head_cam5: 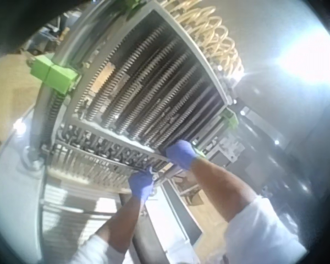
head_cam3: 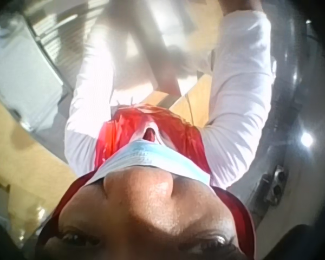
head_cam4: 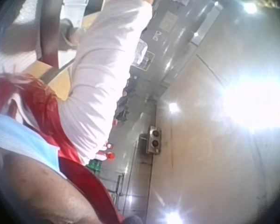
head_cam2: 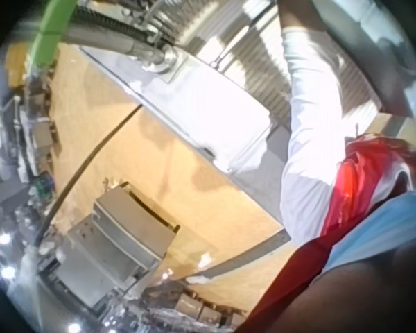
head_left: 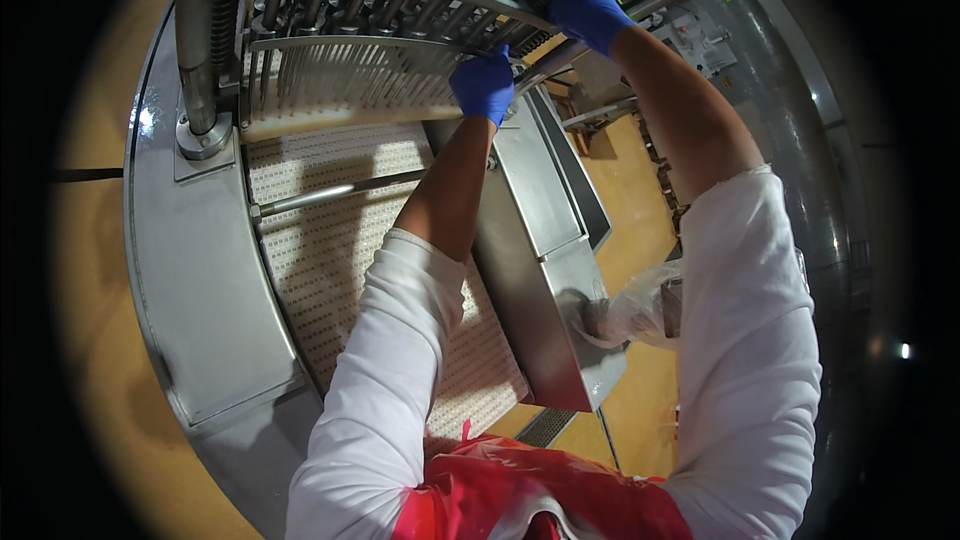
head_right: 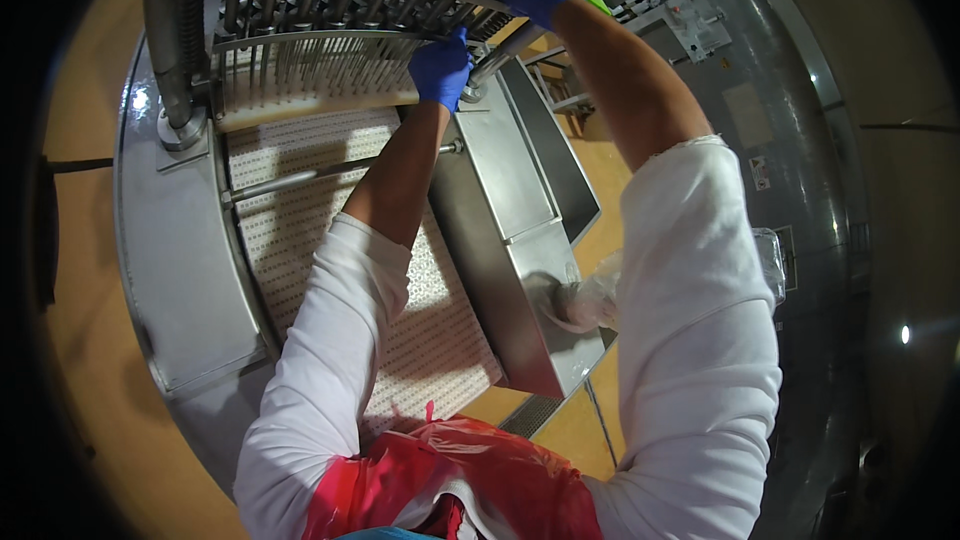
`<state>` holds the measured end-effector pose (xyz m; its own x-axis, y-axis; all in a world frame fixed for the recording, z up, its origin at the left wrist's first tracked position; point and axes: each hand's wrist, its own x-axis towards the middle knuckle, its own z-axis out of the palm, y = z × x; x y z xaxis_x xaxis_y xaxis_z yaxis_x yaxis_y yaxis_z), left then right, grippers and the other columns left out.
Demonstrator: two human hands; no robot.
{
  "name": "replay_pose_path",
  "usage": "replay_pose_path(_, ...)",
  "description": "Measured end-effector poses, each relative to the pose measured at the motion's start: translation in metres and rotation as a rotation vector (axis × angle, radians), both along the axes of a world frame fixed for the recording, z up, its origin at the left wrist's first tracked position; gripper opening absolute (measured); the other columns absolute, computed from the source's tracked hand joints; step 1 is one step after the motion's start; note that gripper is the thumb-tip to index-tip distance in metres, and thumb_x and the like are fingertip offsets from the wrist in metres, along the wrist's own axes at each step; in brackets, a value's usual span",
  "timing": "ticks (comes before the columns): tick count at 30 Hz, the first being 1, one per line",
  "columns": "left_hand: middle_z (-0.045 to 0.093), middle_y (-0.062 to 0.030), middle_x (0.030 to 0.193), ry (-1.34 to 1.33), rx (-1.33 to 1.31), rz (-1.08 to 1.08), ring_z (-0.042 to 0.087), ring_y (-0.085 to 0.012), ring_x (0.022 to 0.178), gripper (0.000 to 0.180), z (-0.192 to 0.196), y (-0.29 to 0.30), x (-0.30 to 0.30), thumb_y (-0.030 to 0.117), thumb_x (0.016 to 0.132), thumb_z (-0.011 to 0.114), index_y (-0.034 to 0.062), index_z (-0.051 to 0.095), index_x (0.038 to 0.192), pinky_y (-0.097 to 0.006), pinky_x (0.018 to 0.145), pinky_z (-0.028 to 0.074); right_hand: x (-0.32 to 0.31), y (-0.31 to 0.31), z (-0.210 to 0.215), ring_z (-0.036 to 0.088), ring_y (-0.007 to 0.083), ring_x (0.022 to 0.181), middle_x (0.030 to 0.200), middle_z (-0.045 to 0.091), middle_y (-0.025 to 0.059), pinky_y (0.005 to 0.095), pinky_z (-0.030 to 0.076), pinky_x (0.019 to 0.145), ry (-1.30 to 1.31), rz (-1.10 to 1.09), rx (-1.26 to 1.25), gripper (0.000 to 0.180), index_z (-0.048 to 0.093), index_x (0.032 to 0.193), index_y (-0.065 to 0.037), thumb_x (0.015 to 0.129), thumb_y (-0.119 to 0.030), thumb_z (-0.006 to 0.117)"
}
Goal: The person uses a blue torque wrench to tighten bolts on a vertical metal assembly with springs. They then switch to a small metal tool to adjust components within the machine's internal structure. The person works methodically, moving between different sections of the machinery to secure various parts.
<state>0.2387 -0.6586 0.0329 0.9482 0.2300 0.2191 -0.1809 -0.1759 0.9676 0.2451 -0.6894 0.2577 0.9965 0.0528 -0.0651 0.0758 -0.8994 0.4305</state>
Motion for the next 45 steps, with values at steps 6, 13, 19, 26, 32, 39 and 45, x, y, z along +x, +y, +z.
replay_pose_path(6, 0.072, -0.0225, 0.084, 0.004, 0.078, 0.012, 0.072, -0.0359, 0.085, 0.067, -0.003, -0.003, 0.003, 0.052, 0.103, 0.037, 0.0022, 0.075, 0.080, -0.046, 0.082, 0.054, -0.032, -0.034, 0.030, 0.070, 0.0312, 0.091, 0.102, 0.072, 0.0109, 0.0380, 0.058, 0.078, 0.003, 0.742, -0.233, 0.022, 0.070, 0.115, -0.012, 0.093, -0.018, 0.067)
replay_pose_path(13, 0.073, -0.0220, 0.096, 0.004, 0.196, 0.048, 0.071, -0.0375, 0.094, 0.064, -0.010, -0.008, 0.014, 0.055, 0.100, 0.043, 0.0014, 0.076, 0.091, -0.045, 0.086, 0.053, -0.020, -0.041, 0.031, 0.069, 0.0327, 0.092, 0.107, 0.071, 0.0095, 0.0401, 0.057, 0.079, -0.009, 0.859, -0.210, 0.025, 0.069, 0.116, -0.014, 0.092, -0.015, 0.065)
replay_pose_path(19, 0.073, -0.0225, 0.098, 0.031, 0.023, 0.013, 0.071, -0.0374, 0.095, 0.062, 0.001, -0.003, -0.005, 0.054, 0.099, 0.045, 0.0010, 0.076, 0.091, -0.046, 0.088, 0.053, -0.026, -0.035, 0.003, 0.070, 0.0348, 0.090, 0.098, 0.073, 0.0128, 0.0459, 0.057, 0.082, -0.164, 0.429, -0.002, 0.024, 0.075, 0.105, -0.014, 0.084, -0.019, 0.065)
replay_pose_path(26, 0.073, -0.0214, 0.089, -0.006, 0.137, -0.017, 0.071, -0.0373, 0.091, 0.061, -0.002, 0.004, 0.007, 0.050, 0.102, 0.041, 0.0017, 0.076, 0.089, -0.046, 0.085, 0.053, 0.003, 0.004, -0.014, 0.071, 0.0365, 0.091, 0.093, 0.073, 0.0201, 0.0457, 0.057, 0.082, -0.335, -0.139, 0.248, 0.019, 0.076, 0.094, -0.011, 0.083, -0.019, 0.063)
replay_pose_path(32, 0.073, -0.0205, 0.088, -0.064, 0.255, 0.045, 0.071, -0.0363, 0.088, 0.062, -0.003, 0.004, 0.005, 0.049, 0.103, 0.038, 0.0029, 0.075, 0.084, -0.046, 0.082, 0.053, -0.016, -0.029, 0.020, 0.072, 0.0284, 0.085, 0.088, 0.072, 0.0123, 0.0384, 0.058, 0.073, -0.098, 0.603, -0.381, 0.020, 0.072, 0.100, -0.012, 0.091, -0.025, 0.059)
replay_pose_path(39, 0.071, -0.0085, 0.065, -0.020, 0.115, 0.139, 0.071, -0.0289, 0.074, 0.067, -0.009, -0.008, 0.016, 0.056, 0.101, 0.039, 0.0111, 0.076, 0.069, -0.043, 0.075, 0.050, -0.009, -0.045, 0.024, 0.069, 0.0321, 0.086, 0.099, 0.069, 0.0074, 0.0429, 0.058, 0.073, -0.004, 0.710, -0.138, 0.021, 0.070, 0.110, -0.017, 0.090, -0.014, 0.063)
replay_pose_path(45, 0.074, -0.0201, 0.089, 0.015, 0.003, -0.037, 0.071, -0.0352, 0.090, 0.062, -0.002, 0.003, 0.001, 0.053, 0.101, 0.042, 0.0033, 0.077, 0.085, -0.046, 0.084, 0.053, -0.022, -0.029, 0.010, 0.071, 0.0343, 0.082, 0.093, 0.073, 0.0131, 0.0445, 0.058, 0.074, -0.139, 0.589, -0.120, 0.022, 0.074, 0.104, -0.016, 0.087, -0.020, 0.062)
